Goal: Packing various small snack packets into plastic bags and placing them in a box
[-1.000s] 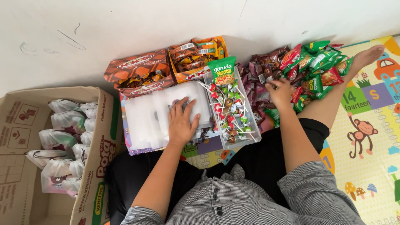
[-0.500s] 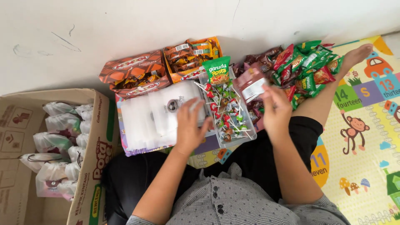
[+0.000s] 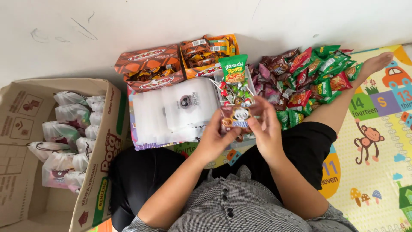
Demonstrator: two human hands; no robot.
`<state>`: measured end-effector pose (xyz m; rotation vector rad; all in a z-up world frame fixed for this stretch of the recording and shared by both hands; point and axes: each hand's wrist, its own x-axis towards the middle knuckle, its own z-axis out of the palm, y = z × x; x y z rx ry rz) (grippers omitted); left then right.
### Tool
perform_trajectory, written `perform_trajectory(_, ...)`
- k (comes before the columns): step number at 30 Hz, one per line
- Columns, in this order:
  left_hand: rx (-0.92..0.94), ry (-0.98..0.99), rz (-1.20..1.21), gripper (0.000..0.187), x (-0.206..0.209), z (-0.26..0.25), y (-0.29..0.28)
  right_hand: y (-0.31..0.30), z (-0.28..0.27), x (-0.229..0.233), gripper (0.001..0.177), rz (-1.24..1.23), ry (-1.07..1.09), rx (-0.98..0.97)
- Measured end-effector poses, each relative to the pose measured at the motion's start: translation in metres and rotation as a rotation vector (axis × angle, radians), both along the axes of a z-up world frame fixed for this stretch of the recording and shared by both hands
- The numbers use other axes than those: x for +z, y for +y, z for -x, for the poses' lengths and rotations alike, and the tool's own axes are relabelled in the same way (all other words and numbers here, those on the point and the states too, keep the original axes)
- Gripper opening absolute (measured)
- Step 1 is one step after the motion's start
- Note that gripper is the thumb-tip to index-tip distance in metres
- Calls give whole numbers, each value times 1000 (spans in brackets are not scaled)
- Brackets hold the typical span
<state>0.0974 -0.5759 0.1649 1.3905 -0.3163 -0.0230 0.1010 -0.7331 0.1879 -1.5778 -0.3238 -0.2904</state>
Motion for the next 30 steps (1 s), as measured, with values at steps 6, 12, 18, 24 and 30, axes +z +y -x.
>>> perform_trajectory(6,178,-116,-261,32,3,13,2,3,1,-40,14,149,-35,-159)
perform_trajectory(12,356,-194,-382,21,-15,18,1,11,10,-57,32,193,-175,-302)
perform_trajectory(18,399,-267,-413,31,-12,15,2,17,10,-58,35,187,-179,-340)
perform_trajectory(24,265,-119,-437,36,15,7,22,12,-13,-44,55,192,2,-67)
perform_trajectory(30,324,-137,-412,49,7,-2,32,-31,-93,-27,39,379,82,-92)
